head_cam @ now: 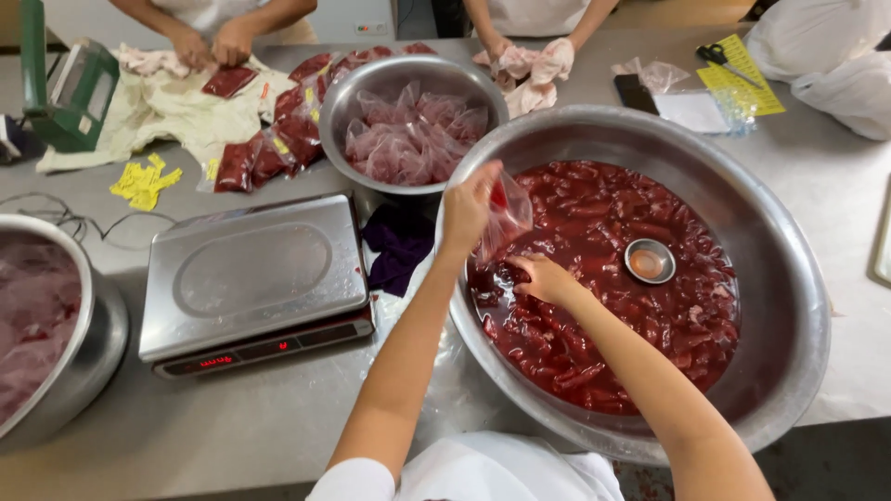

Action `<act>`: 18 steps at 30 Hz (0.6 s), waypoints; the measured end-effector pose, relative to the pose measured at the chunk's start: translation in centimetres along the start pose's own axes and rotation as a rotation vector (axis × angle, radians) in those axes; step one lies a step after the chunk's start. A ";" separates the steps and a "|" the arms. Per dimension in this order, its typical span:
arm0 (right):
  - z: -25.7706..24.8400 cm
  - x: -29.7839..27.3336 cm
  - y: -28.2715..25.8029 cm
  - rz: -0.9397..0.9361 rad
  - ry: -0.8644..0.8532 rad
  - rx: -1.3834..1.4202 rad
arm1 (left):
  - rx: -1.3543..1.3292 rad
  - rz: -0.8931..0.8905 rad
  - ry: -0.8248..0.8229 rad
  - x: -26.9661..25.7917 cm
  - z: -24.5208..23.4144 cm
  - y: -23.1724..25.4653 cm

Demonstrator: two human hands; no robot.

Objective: Scooping marinated meat into plastic bags and weighing them on a digital scale for portioning.

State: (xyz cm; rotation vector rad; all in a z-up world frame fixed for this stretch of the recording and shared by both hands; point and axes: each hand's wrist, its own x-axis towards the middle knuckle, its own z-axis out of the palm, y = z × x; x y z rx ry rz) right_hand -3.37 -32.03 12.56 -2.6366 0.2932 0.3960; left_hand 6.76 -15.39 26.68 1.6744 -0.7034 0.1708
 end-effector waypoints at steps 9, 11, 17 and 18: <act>1.9 2.3 -0.7 0.014 -0.104 -0.370 | 0.470 -0.088 0.154 3.7 -18.3 -8.7; 0.3 1.6 -1.6 -0.012 -0.102 -0.296 | 0.682 -0.159 0.112 1.1 -19.9 -10.2; -6.3 -2.6 -6.8 0.091 -0.112 -0.114 | 1.339 -0.228 0.276 -4.4 -18.8 -19.3; -8.1 -4.5 -9.3 0.244 -0.118 -0.055 | 1.427 -0.259 0.360 -4.6 -18.3 -19.5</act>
